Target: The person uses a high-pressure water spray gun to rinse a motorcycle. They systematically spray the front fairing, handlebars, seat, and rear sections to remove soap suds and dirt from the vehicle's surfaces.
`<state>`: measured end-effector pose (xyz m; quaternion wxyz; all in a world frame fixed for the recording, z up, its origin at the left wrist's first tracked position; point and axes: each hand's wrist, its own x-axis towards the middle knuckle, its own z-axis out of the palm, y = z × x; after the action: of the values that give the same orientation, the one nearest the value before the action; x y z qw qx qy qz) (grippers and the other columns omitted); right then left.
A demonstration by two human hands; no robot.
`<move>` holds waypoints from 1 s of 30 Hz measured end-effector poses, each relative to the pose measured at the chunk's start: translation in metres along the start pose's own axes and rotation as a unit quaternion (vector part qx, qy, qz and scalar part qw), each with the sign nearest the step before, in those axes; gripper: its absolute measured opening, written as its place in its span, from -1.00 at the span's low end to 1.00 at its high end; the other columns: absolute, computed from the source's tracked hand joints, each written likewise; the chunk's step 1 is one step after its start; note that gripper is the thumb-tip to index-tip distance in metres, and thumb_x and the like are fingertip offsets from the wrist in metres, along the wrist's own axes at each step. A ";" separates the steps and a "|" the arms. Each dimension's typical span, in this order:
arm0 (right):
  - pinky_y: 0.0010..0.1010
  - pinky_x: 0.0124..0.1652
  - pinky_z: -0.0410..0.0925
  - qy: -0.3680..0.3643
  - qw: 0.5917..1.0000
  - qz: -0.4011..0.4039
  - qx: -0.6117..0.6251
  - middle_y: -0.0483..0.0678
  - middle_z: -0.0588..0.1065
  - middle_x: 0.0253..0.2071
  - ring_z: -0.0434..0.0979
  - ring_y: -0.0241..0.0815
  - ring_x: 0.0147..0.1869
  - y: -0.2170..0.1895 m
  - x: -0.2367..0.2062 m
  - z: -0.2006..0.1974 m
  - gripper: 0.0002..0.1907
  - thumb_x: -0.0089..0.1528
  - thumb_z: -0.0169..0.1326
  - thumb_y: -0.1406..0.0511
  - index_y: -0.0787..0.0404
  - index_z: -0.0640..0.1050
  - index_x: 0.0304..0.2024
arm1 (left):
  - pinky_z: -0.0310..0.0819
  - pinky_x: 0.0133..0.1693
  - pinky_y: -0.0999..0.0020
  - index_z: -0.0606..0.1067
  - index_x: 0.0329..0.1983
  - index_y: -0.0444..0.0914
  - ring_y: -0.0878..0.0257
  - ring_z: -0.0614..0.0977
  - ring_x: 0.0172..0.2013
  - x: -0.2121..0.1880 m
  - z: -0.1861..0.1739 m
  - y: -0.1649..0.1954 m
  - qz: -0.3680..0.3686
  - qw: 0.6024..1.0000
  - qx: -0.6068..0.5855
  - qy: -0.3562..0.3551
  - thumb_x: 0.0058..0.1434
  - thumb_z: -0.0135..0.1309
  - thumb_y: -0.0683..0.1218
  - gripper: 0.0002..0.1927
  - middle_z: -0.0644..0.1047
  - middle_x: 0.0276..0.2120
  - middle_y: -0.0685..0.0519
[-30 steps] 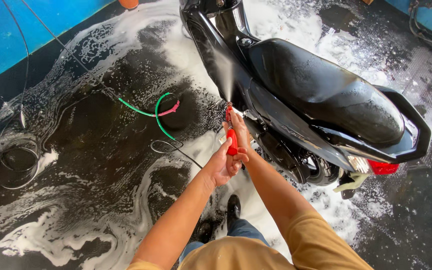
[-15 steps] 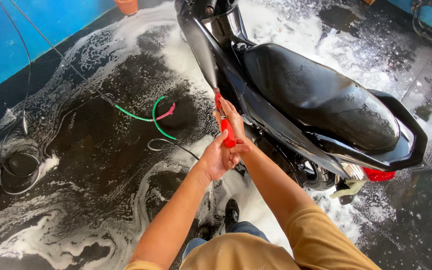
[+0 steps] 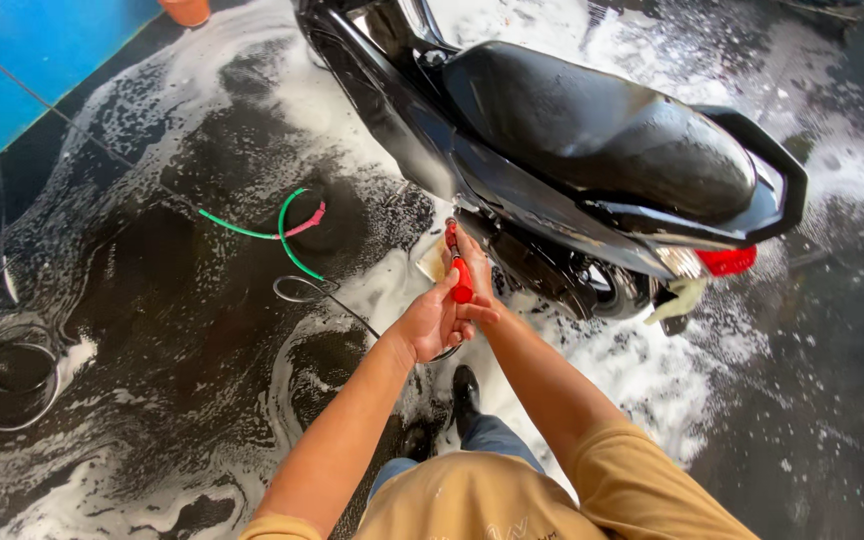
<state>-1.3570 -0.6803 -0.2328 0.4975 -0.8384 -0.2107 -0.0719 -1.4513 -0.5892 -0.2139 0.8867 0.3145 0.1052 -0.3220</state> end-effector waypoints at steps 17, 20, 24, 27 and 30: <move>-0.26 0.00 0.42 0.176 0.977 0.102 0.062 0.14 0.57 0.05 0.58 0.05 0.02 -0.011 -0.135 -0.075 -0.56 0.33 0.13 0.28 0.21 0.45 0.26 | 0.39 -0.53 0.52 0.48 0.03 -0.23 0.32 0.59 -0.52 -0.024 0.042 -0.096 -0.109 0.973 0.192 -0.063 0.45 -0.31 0.33 -0.39 0.67 -0.25 -0.05; -0.29 -0.01 0.46 0.177 0.981 0.085 -0.004 0.11 0.57 0.06 0.62 -0.04 0.06 -0.001 -0.147 -0.098 -0.55 0.33 0.18 0.27 0.21 0.47 0.25 | 0.40 -0.54 0.51 0.50 -0.03 -0.27 0.32 0.58 -0.53 -0.013 0.041 -0.105 -0.083 0.984 0.155 -0.034 0.46 -0.28 0.30 -0.41 0.66 -0.32 -0.01; -0.33 -0.08 0.46 0.202 0.969 0.138 -0.035 0.05 0.59 -0.01 0.61 -0.15 -0.03 0.004 -0.162 -0.122 -0.55 0.32 0.18 0.25 0.17 0.50 0.26 | 0.41 -0.48 0.49 0.52 -0.06 -0.25 0.34 0.58 -0.51 0.001 0.046 -0.118 -0.065 0.991 0.110 0.029 0.46 -0.20 0.22 -0.51 0.63 -0.37 0.04; -0.38 -0.28 0.45 0.180 0.957 0.224 0.051 -0.03 0.61 -0.11 0.57 -0.24 -0.25 0.005 -0.182 -0.140 -0.53 0.34 0.15 0.24 0.11 0.46 0.30 | 0.42 -0.41 0.49 0.52 -0.04 -0.23 0.36 0.58 -0.48 0.008 0.053 -0.130 -0.068 0.989 0.120 0.059 0.46 -0.18 0.20 -0.55 0.62 -0.37 0.09; -0.42 -0.56 0.38 0.182 0.919 0.323 0.133 -0.06 0.57 -0.23 0.44 -0.31 -0.54 0.007 -0.206 -0.157 -0.50 0.32 0.10 0.23 0.05 0.43 0.33 | 0.43 -0.36 0.46 0.52 -0.02 -0.21 0.36 0.59 -0.46 0.011 0.062 -0.148 -0.072 0.985 0.136 0.073 0.45 -0.17 0.18 -0.58 0.62 -0.36 0.09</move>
<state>-1.5260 -0.8767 -0.2290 0.6301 -0.7597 0.1580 -0.0299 -1.5385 -0.7211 -0.2425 0.8003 0.4462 0.1472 -0.3726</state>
